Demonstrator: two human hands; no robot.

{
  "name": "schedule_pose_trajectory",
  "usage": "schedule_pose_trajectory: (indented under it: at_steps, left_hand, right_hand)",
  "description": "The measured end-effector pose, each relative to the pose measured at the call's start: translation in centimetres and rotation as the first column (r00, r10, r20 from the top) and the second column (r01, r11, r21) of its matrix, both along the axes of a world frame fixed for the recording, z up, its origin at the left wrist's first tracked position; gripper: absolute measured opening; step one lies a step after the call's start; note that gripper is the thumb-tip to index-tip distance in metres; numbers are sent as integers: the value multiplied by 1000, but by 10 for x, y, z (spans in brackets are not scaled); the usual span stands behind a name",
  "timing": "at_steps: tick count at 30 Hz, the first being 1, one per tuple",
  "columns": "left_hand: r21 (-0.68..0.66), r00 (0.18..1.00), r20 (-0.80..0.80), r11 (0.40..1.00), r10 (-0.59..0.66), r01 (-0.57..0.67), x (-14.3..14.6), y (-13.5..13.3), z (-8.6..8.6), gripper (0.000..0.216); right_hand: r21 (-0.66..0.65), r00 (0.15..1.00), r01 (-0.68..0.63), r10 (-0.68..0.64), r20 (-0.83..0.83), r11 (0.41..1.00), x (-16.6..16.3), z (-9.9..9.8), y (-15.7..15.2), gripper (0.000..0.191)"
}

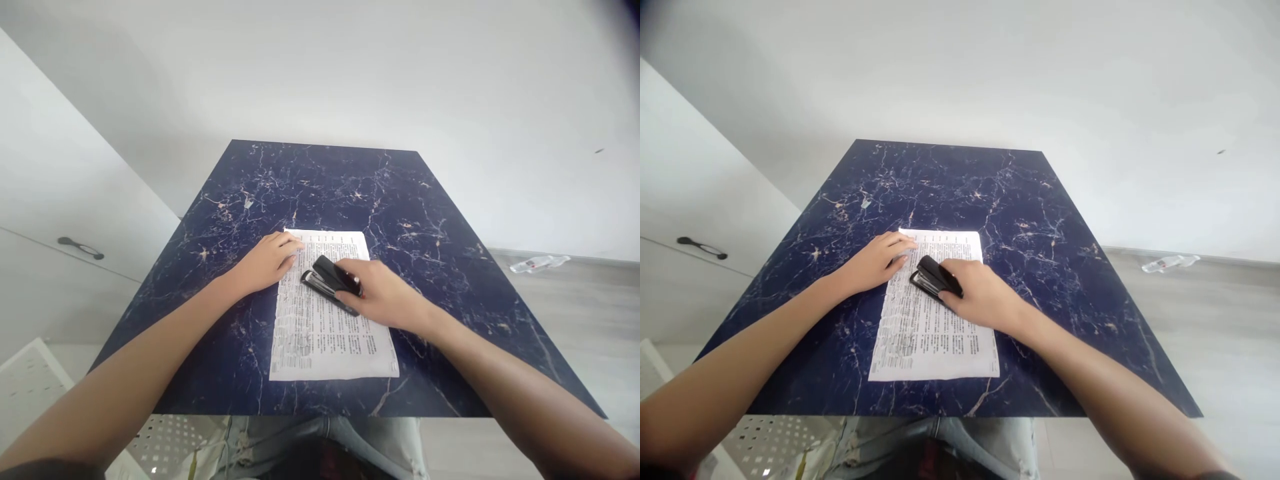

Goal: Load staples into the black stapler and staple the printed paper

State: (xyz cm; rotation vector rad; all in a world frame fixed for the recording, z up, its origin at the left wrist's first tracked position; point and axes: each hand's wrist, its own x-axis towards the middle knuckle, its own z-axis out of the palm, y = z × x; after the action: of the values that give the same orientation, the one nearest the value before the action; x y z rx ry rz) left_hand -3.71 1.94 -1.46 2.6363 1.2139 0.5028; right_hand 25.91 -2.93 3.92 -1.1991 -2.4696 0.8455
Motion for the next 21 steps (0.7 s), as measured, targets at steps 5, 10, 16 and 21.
schedule_pose_trajectory:
  at_steps: [5,10,16,21]
  left_hand:
    - [-7,1000,11,1000,26,-26,2,-1,-1,36]
    - [5,999,16,999,44,-44,2,-2,-3,35]
    - [-182,971,193,978,139,-104,-2,-3,3,39]
    - [-265,943,290,961,163,-85,-6,-4,6,56]
  right_hand:
    - [215,992,34,-6,-128,976,11,-9,29,29]
    - [40,989,16,-10,-150,999,22,-15,51,41]
    - [-477,932,-96,-89,-351,874,54,-19,74,55]
    - [-527,935,-98,-104,-340,844,62,-23,82,51]
